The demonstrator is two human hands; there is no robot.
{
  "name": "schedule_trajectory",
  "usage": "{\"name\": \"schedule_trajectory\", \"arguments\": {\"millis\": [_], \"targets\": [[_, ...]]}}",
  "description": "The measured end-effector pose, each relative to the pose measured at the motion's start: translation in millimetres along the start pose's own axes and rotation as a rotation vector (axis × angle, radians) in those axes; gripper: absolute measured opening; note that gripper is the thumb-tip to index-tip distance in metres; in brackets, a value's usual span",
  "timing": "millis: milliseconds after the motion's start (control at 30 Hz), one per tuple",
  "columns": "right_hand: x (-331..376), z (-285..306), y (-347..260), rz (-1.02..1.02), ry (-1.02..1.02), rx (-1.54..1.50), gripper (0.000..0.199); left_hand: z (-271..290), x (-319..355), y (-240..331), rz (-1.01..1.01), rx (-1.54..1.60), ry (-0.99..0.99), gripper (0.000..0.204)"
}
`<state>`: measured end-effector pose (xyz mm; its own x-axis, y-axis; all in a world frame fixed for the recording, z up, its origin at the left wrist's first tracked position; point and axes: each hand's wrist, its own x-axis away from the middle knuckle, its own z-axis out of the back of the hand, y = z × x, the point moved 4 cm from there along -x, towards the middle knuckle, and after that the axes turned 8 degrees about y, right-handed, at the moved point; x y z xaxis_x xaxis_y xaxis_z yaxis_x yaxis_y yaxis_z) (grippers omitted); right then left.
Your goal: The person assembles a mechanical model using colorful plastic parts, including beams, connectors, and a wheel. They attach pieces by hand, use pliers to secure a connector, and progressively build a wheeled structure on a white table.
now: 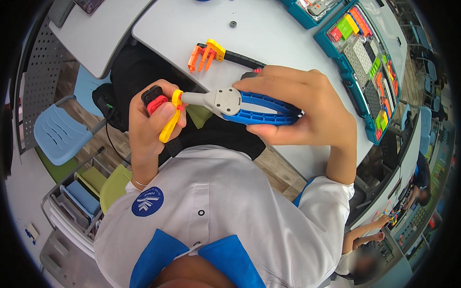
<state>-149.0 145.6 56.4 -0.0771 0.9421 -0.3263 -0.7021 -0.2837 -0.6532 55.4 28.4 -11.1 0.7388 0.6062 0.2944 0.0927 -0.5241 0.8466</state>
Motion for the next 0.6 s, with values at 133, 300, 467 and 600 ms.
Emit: {"name": "schedule_trajectory", "arguments": {"millis": [133, 300, 467, 600], "targets": [[-0.2, 1.8, 15.0, -0.147, -0.127, -0.158, 0.056, -0.5, -1.1, -2.0, -0.018, -0.011, -0.029, 0.012], [5.4, -2.8, 30.2, -0.378, -0.138, -0.439, 0.059, -5.5, -1.9, 2.3, -0.16, -0.17, 0.01, 0.013], [11.4, 26.8, 39.3, -0.315, -0.103, -0.332, 0.046, 26.8, -13.0, 14.7, -0.1, 0.147, 0.041, 0.023], [9.4, 43.9, 45.7, -0.377, 0.109, 0.297, 0.04, 42.9, -10.2, 17.4, -0.071, 0.125, 0.135, 0.031]]}}
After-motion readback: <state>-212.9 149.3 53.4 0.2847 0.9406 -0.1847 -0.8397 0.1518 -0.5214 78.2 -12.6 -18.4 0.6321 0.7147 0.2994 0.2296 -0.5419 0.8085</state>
